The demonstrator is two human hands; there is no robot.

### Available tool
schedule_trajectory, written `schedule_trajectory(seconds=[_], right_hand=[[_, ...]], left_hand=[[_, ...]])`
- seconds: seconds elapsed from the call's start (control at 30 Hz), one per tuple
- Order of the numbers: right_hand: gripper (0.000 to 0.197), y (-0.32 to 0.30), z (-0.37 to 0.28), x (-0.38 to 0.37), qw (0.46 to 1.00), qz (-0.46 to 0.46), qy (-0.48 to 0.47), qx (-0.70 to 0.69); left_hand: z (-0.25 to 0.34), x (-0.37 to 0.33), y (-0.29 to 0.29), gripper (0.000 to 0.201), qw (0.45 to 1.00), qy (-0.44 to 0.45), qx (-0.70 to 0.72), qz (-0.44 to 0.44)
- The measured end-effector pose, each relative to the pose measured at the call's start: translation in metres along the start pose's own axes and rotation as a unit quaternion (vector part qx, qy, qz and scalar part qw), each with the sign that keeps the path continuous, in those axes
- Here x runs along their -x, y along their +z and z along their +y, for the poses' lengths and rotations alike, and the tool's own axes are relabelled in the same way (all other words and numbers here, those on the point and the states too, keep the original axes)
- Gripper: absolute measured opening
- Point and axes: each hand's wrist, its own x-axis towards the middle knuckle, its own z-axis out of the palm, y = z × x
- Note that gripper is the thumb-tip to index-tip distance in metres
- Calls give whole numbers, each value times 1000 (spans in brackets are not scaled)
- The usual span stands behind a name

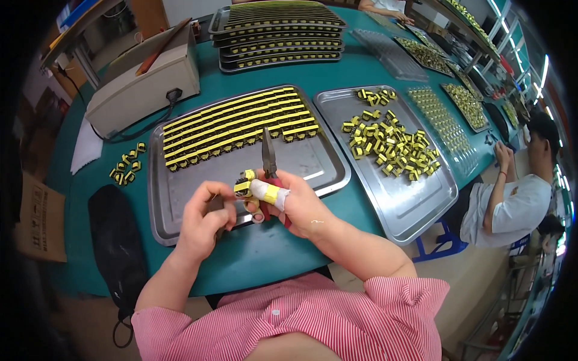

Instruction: The person assembles small yellow electronic components by hand at a factory workstation.

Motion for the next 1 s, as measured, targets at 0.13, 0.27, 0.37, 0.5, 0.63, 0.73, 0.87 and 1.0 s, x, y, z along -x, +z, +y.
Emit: schedule_trajectory(seconds=[0.13, 0.27, 0.37, 0.5, 0.63, 0.73, 0.87, 1.0], right_hand=[[32, 4, 0, 0, 997, -34, 40, -53], [31, 0, 4, -1, 994, -59, 44, -85], [29, 3, 5, 0, 993, -70, 53, -82], [29, 13, -5, 4, 998, -19, 46, 38], [26, 4, 4, 5, 911, 62, -164, 372], [27, 4, 2, 4, 825, 96, -239, 504], [31, 4, 3, 3, 733, 115, -308, 596], [32, 1, 3, 2, 670, 134, -373, 628]], left_hand=[[-9, -2, -1, 33, 989, 15, 148, 12], [0, -4, 12, 31, 995, -47, 54, 72], [-9, -3, 14, 30, 994, 82, 41, 60], [-8, -3, 5, 30, 992, 107, 11, 66], [4, -2, -2, 26, 986, 91, 37, 133], [8, -1, -6, 29, 983, 101, 15, 150], [13, 1, -8, 29, 979, 91, -27, 179], [9, -2, -8, 28, 971, 147, -55, 181]])
